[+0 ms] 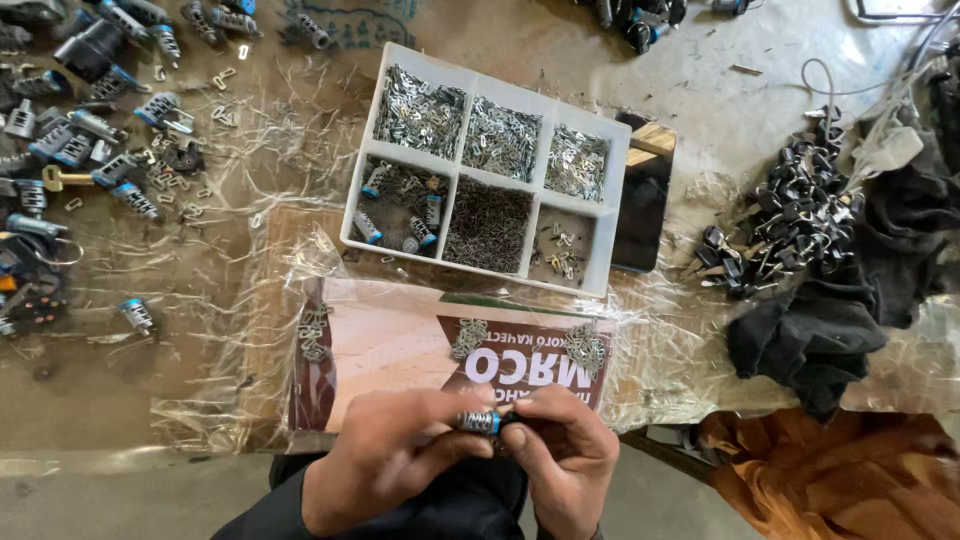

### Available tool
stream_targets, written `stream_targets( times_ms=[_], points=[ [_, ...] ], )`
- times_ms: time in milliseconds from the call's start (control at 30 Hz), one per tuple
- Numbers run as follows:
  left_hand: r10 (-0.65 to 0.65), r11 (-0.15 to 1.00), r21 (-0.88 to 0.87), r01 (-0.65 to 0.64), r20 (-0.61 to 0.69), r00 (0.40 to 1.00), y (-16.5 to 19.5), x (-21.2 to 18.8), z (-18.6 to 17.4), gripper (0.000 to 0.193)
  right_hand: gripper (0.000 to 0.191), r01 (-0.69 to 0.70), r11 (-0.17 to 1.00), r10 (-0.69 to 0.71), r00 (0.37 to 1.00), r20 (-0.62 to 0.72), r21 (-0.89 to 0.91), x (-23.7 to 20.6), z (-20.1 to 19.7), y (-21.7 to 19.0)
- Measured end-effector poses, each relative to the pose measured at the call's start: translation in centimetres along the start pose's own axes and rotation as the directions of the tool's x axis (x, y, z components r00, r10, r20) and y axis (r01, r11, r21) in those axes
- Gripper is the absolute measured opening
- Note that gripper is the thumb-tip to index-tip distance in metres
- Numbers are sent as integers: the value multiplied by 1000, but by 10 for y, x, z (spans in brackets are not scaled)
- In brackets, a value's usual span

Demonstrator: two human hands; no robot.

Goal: The person sits at a workbench assembling small metal ignition components. They pick a blue-capped metal body, insert a spring and small metal fittings into it by hand, press the parts together, and place the finished assembly on the table among a pile of completed units, repeating the cycle.

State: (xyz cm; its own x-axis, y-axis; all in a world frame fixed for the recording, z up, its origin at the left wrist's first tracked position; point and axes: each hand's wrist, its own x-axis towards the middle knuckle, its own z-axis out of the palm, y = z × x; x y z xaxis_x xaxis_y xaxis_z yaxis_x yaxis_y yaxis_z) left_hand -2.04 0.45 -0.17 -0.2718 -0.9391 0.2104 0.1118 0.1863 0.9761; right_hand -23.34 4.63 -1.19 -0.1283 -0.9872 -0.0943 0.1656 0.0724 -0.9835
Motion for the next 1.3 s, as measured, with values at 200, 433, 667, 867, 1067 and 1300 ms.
stream_targets(
  times_ms=[200, 433, 667, 867, 1067, 1300],
  points=[
    [241, 942, 265, -204, -117, 963, 4, 4, -10, 27, 20, -294, 956, 261, 881, 395, 24, 52, -27, -23],
    [109, 967, 255, -7, -388, 915, 2, -16, -22, 28, 61, 87, 936, -138, 982, 129, 342, 135, -9, -72],
    [-56, 984, 142, 108, -329, 943, -29, -27, -17, 27, 52, 198, 957, -193, 980, 44, -212, 104, -30, -90],
    [-39, 991, 120, 67, -222, 974, -36, -30, -23, 30, 42, -124, 122, -420, 892, -165, -985, 159, -104, -83],
    [78, 969, 248, -11, -265, 961, -39, -35, -11, 33, 26, -4, -34, -443, 897, 12, -999, 196, -128, -74],
    [87, 976, 211, -59, -127, 988, -39, -3, 17, 42, 4, 301, 770, -464, 870, -170, -563, 103, -83, -77]
  ],
)
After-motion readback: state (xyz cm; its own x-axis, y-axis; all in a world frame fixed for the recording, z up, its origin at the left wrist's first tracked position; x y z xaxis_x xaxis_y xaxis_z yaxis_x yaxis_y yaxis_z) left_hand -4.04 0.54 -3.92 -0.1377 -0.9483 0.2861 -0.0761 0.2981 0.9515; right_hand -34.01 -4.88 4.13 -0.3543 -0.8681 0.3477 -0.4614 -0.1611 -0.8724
